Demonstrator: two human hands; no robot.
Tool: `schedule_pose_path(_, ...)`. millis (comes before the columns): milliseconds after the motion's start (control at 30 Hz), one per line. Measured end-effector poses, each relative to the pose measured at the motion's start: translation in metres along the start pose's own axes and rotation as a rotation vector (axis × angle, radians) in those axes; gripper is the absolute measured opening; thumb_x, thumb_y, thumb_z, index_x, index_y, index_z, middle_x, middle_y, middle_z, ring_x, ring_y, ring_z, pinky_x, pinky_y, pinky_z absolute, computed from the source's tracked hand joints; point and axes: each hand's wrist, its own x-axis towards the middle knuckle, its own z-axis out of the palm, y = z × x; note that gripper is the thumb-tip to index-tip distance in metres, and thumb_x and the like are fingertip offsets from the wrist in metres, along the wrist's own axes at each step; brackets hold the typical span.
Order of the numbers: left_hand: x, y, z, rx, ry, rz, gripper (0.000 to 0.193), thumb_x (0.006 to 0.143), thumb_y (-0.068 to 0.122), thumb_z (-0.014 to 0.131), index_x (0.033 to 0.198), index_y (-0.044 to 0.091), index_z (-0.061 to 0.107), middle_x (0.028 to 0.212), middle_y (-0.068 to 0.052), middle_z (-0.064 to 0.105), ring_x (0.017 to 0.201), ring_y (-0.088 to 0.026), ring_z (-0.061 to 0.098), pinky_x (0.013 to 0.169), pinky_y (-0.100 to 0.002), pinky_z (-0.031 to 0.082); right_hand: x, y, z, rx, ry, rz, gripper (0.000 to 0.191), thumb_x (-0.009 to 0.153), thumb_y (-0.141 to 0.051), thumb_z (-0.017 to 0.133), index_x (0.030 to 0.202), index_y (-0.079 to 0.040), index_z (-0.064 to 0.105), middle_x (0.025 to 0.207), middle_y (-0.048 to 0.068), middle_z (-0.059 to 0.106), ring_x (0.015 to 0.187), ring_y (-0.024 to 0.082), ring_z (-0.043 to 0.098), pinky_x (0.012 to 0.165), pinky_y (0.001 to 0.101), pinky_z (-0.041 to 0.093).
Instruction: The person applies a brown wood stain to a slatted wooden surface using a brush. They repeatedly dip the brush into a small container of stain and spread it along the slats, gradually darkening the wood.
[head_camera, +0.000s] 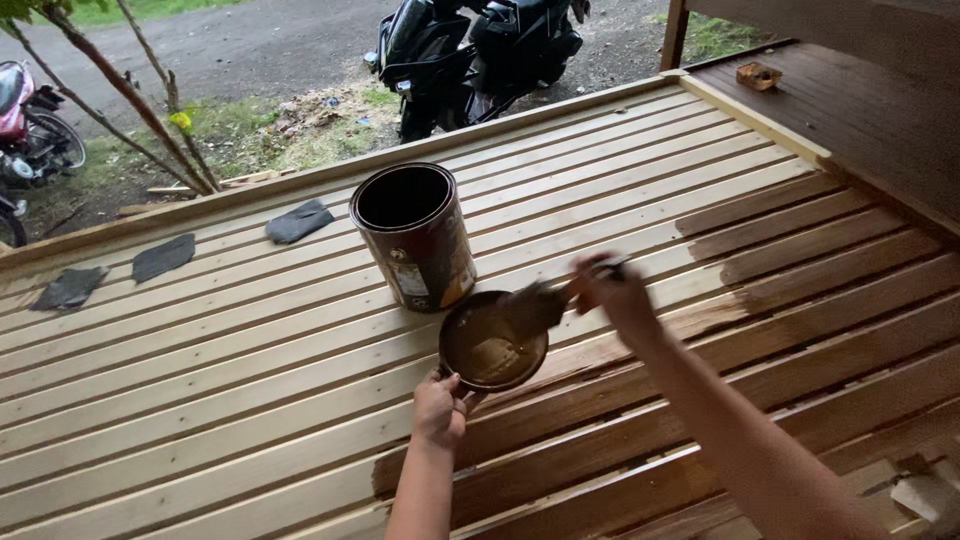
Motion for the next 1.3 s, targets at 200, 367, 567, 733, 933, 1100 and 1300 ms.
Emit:
schedule_pose_path(200,-0.010,0.030,-0.039,-0.060,0.007,0.065,0.037,0.098,0.002,0.037,0.131,0.005,0.053,0.122,-0.015,0.066,0.108,-0.034,0.065,0.092,-0.059,0.056,-0.009,0.024,-0.061,0.112,0.285,0.205,0.048,0.102,-0.048,0.059,0.098,0.000,0.063,0.080,0.013,0.068,0.061,0.018,0.067,0.055,0.0318,0.062)
schedule_pose_path(367,-0.028,0.061,-0.077,-0.074,0.016,0.156,0.036,0.099,0.001,0.035,0.132,0.001,0.051,0.125,-0.018,0.064,0.112,-0.035,0.065,0.092,-0.061,0.057,-0.047,0.075,0.008,0.102,0.191,0.380,0.053,0.096,-0.050,0.061,0.091,0.003,0.063,0.077,0.015,0.069,0.057,0.021,0.067,0.054,0.0354,0.062)
schedule_pose_path(567,-0.041,0.074,-0.083,-0.066,0.028,0.187,0.039,0.100,0.001,0.034,0.135,0.003,0.049,0.129,-0.018,0.062,0.115,-0.034,0.063,0.094,-0.060,0.056,-0.053,0.088,0.046,0.074,-0.097,0.366,0.031,0.087,-0.026,0.073,0.092,0.002,0.063,0.081,0.016,0.071,0.065,0.021,0.071,0.057,0.0330,0.064)
schedule_pose_path(733,-0.037,0.056,-0.050,-0.048,0.054,0.150,0.039,0.101,0.003,0.033,0.137,0.003,0.048,0.131,-0.018,0.061,0.116,-0.034,0.062,0.095,-0.059,0.055,-0.036,0.084,-0.013,0.000,-0.115,0.361,0.023,0.084,-0.011,0.075,0.091,0.007,0.063,0.081,0.020,0.072,0.063,0.025,0.072,0.055,0.0340,0.064)
schedule_pose_path(933,-0.018,0.014,0.004,-0.060,0.046,0.110,0.037,0.100,0.001,0.035,0.134,0.001,0.050,0.129,-0.017,0.062,0.114,-0.032,0.063,0.096,-0.058,0.056,-0.012,0.084,-0.135,-0.115,0.077,0.427,0.021,0.086,-0.008,0.076,0.097,0.003,0.062,0.085,0.019,0.071,0.067,0.025,0.071,0.056,0.0350,0.063)
schedule_pose_path(1100,0.005,-0.020,0.030,-0.077,0.027,0.104,0.032,0.099,-0.001,0.040,0.127,0.002,0.055,0.119,-0.016,0.066,0.106,-0.033,0.066,0.092,-0.052,0.057,0.005,0.067,-0.231,-0.148,0.170,0.394,0.022,0.083,-0.008,0.077,0.097,-0.003,0.060,0.089,0.015,0.071,0.074,0.023,0.074,0.056,0.0379,0.063)
schedule_pose_path(1300,0.015,-0.046,0.060,-0.079,0.014,0.163,0.031,0.097,-0.004,0.046,0.125,0.000,0.057,0.116,-0.014,0.067,0.102,-0.028,0.066,0.085,-0.046,0.058,0.011,0.015,-0.302,-0.765,0.271,0.299,0.027,0.098,-0.027,0.073,0.101,-0.002,0.063,0.091,0.017,0.072,0.079,0.028,0.074,0.066,0.0392,0.063)
